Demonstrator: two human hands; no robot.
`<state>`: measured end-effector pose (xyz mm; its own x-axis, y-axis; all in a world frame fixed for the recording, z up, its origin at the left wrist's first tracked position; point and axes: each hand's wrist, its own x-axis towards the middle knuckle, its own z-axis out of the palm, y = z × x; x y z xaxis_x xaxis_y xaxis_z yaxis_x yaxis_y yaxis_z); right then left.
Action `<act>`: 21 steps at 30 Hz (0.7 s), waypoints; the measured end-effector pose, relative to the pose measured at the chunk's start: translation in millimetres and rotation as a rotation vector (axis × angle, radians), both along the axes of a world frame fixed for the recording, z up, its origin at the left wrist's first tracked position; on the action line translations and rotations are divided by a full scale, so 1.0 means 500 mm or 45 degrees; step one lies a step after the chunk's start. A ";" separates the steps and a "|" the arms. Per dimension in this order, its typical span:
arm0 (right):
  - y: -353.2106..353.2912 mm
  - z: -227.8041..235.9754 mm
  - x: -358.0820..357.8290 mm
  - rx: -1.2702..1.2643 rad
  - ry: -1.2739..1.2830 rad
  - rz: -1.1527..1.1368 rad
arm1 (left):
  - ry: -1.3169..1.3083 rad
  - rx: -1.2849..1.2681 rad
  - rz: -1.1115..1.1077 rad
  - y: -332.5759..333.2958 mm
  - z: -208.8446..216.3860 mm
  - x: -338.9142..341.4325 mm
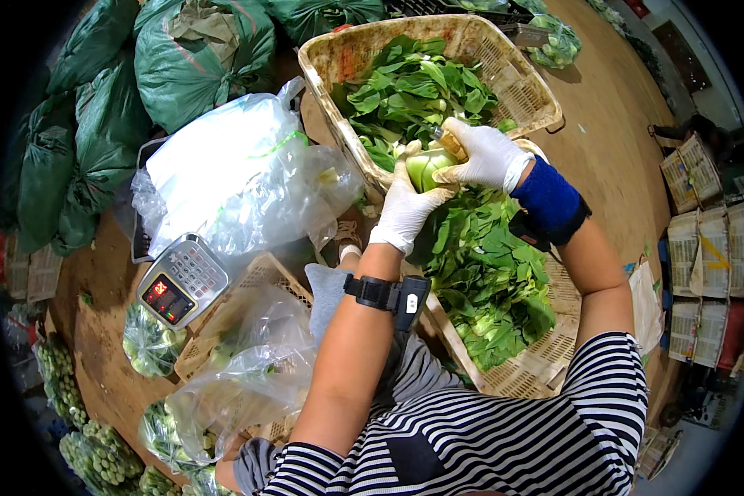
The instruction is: The person sits on the floor and trims leafy green vegetables using a knife, removing unwanted parts. They place the trimmed vegetables into plastic bags, weigh them on a digital scale, and tie the bags shut before setting them aside.
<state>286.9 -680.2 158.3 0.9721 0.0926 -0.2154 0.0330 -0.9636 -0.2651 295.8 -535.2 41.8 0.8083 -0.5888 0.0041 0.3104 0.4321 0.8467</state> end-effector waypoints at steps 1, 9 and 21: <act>-0.006 0.000 0.008 0.112 0.004 0.022 | 0.024 -0.022 0.017 -0.002 -0.006 0.000; -0.045 0.032 0.080 0.324 0.159 0.284 | 0.262 -0.037 -0.167 0.025 0.036 0.009; -0.047 0.043 0.123 0.098 0.108 0.318 | 0.168 -0.034 -0.286 0.031 0.022 0.023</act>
